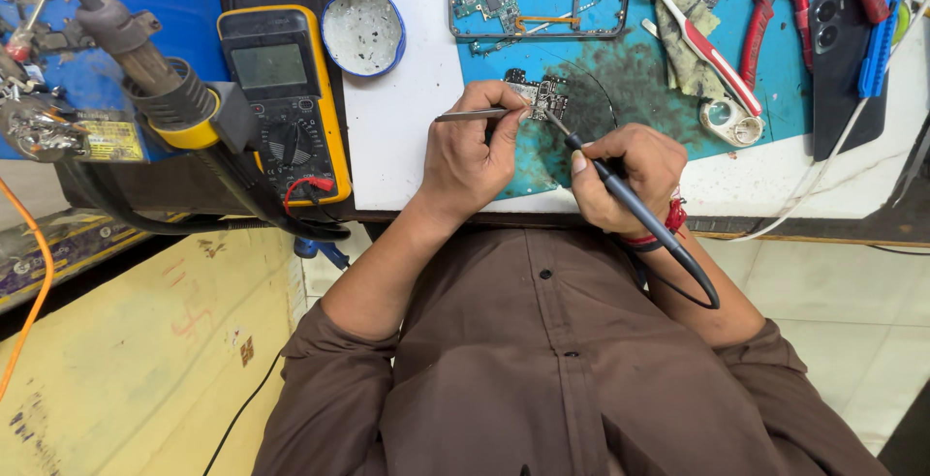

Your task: The person uses a soldering iron and tweezers to apply solder to a small circuit board. They hold the board steady with the tweezers while carefully applying heat and solder to specific points on the board.

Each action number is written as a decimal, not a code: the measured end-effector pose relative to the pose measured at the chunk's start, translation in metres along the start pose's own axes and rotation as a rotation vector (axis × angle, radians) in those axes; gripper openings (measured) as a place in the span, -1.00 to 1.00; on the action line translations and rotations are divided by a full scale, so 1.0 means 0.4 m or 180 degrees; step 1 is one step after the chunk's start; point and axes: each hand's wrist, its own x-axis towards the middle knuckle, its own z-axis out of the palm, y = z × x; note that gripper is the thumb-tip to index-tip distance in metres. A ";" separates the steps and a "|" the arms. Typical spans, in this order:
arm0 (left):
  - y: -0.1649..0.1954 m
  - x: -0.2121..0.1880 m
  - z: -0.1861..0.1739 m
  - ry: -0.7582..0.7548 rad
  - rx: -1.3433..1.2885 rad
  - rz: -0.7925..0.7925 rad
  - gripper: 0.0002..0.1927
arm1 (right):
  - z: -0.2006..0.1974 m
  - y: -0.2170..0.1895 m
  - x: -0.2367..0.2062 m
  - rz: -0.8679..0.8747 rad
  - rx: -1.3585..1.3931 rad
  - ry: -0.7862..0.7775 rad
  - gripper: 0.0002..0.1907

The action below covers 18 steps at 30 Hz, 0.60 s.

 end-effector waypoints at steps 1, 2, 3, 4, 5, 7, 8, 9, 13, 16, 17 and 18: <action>0.001 -0.001 -0.001 0.0002 0.0017 -0.0010 -0.86 | 0.002 0.000 -0.001 -0.0001 -0.0028 0.0029 -0.85; 0.001 -0.002 -0.001 0.0003 0.0033 -0.0019 -0.86 | 0.003 0.000 -0.001 -0.0002 -0.0058 0.0058 -0.85; 0.002 -0.003 -0.001 0.0007 0.0047 -0.0026 -0.86 | 0.004 0.000 -0.002 -0.0006 -0.0090 0.0088 -0.85; 0.002 -0.001 -0.001 0.0000 0.0041 -0.0040 -0.86 | 0.003 0.001 -0.001 -0.0011 -0.0055 0.0058 -0.85; 0.002 -0.002 0.000 -0.0003 0.0038 -0.0055 -0.86 | 0.001 0.000 -0.001 -0.0019 -0.0019 0.0027 -0.84; 0.002 -0.001 -0.002 -0.0006 0.0051 -0.0070 -0.86 | 0.002 -0.001 0.001 -0.0015 -0.0009 0.0014 -0.84; 0.002 0.000 -0.002 -0.0009 0.0062 -0.0069 -0.86 | 0.003 -0.002 0.002 -0.0001 -0.0041 0.0032 -0.84; 0.003 -0.001 -0.001 -0.0016 0.0067 -0.0067 -0.86 | 0.002 -0.003 0.001 0.0016 -0.0080 0.0053 -0.84; 0.002 -0.001 -0.001 0.0007 0.0020 -0.0020 -0.85 | 0.000 -0.003 0.004 -0.0032 0.0001 -0.0006 -0.84; 0.001 -0.001 -0.001 0.0002 0.0018 -0.0005 -0.85 | 0.001 -0.003 0.005 -0.0039 -0.0028 0.0017 -0.84; 0.001 -0.002 -0.001 -0.0004 0.0010 -0.0010 -0.85 | 0.003 -0.004 0.004 -0.0013 -0.0054 0.0034 -0.84; 0.001 -0.001 -0.001 -0.0010 0.0004 -0.0014 -0.85 | 0.003 -0.006 0.004 0.0012 -0.0078 0.0053 -0.84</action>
